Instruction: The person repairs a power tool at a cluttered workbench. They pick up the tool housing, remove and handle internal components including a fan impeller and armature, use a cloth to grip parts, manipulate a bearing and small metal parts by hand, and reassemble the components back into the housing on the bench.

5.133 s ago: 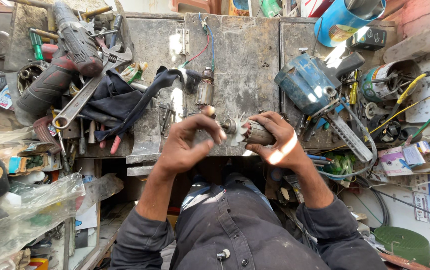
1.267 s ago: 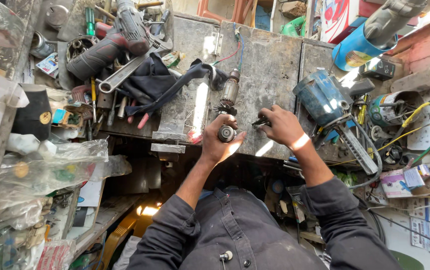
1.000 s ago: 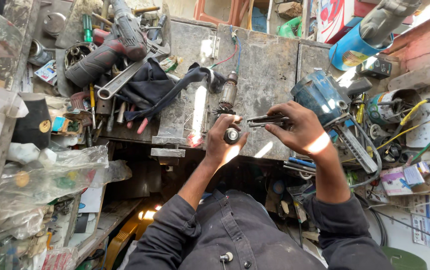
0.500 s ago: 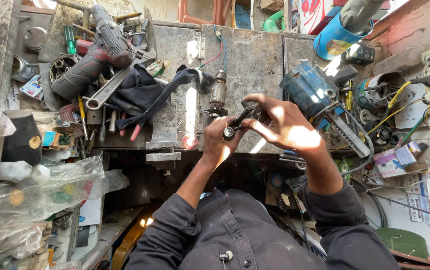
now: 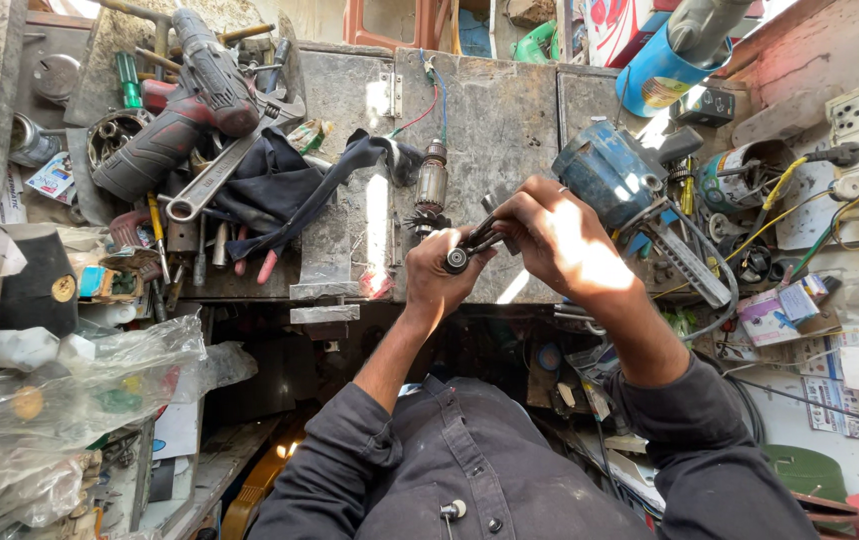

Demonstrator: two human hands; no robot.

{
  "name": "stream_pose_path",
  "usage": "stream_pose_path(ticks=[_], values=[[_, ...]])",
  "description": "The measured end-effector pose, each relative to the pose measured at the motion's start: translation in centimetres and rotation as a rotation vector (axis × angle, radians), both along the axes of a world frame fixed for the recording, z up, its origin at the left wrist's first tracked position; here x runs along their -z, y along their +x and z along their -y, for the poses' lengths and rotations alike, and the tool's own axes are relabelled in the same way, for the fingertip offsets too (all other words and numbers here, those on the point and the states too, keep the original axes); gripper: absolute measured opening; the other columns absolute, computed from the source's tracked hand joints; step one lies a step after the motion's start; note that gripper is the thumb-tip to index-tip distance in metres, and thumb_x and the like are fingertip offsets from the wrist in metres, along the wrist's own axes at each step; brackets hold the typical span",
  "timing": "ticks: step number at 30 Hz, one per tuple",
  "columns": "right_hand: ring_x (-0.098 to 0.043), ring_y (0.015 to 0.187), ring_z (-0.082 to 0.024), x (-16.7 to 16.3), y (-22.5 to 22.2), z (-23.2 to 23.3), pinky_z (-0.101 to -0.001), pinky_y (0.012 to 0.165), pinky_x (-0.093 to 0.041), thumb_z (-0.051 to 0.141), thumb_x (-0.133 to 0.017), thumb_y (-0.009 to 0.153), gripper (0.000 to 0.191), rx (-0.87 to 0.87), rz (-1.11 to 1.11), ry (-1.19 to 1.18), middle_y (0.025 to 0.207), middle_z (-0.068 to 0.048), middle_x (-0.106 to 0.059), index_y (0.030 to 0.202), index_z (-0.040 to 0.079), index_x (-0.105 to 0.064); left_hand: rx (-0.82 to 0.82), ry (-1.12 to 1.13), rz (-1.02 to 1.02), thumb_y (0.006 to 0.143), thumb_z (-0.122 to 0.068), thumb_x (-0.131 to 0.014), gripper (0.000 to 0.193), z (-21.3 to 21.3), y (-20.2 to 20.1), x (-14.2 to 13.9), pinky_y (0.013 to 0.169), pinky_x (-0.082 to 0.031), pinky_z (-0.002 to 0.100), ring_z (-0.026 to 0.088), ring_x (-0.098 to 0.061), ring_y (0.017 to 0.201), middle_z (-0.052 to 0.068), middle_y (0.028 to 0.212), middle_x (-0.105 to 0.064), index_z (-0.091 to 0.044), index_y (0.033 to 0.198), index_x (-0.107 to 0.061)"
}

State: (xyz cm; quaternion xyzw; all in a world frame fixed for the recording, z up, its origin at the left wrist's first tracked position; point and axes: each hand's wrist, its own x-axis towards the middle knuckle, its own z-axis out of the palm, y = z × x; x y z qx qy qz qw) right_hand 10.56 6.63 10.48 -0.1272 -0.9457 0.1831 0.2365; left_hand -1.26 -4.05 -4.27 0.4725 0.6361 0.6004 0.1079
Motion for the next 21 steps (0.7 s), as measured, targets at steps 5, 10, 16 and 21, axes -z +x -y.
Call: stream_pose_path(ticks=[5,10,16,21], values=[[-0.068,0.085,-0.030,-1.3,-0.1,-0.5,-0.0378,0.072,-0.053,0.000,-0.076,0.088,0.025,-0.063,0.081,-0.202,0.093,-0.012,-0.065,0.112,0.004,-0.071,0.020,-0.002,0.074,0.082,-0.024,-0.088,0.027,0.2,-0.2,0.1,0.065,-0.052,0.034,0.019,-0.066,0.069,0.007,0.083,-0.073,-0.006,0.097,-0.073],[-0.068,0.074,-0.028,-0.8,-0.7,-0.5,-0.0375,0.068,-0.053,0.021,-0.080,0.092,0.026,0.188,0.174,-0.242,0.085,-0.011,-0.064,0.106,0.004,-0.068,0.018,0.024,0.122,0.083,-0.023,-0.087,0.028,0.5,-0.7,0.0,0.067,-0.052,0.033,0.017,-0.067,0.074,0.006,0.085,-0.074,-0.005,0.100,-0.074],[-0.066,0.085,-0.035,-0.1,-1.0,-0.5,-0.0430,0.072,-0.052,0.014,-0.073,0.095,0.014,0.107,0.177,0.124,0.089,-0.012,-0.063,0.100,0.005,-0.063,0.010,0.002,0.091,0.084,-0.023,-0.087,0.032,0.7,-1.1,-0.2,0.070,-0.053,0.034,0.019,-0.068,0.077,0.008,0.087,-0.074,-0.004,0.105,-0.074],[-0.066,0.091,-0.038,-1.5,-0.9,-0.7,-0.0425,0.075,-0.054,-0.007,-0.063,0.085,0.027,-0.092,0.146,0.015,0.099,-0.017,-0.064,0.110,0.004,-0.064,0.010,0.024,0.101,0.084,-0.023,-0.087,0.031,0.8,-1.3,-0.2,0.073,-0.055,0.034,0.019,-0.070,0.080,0.009,0.090,-0.075,-0.005,0.106,-0.074]])
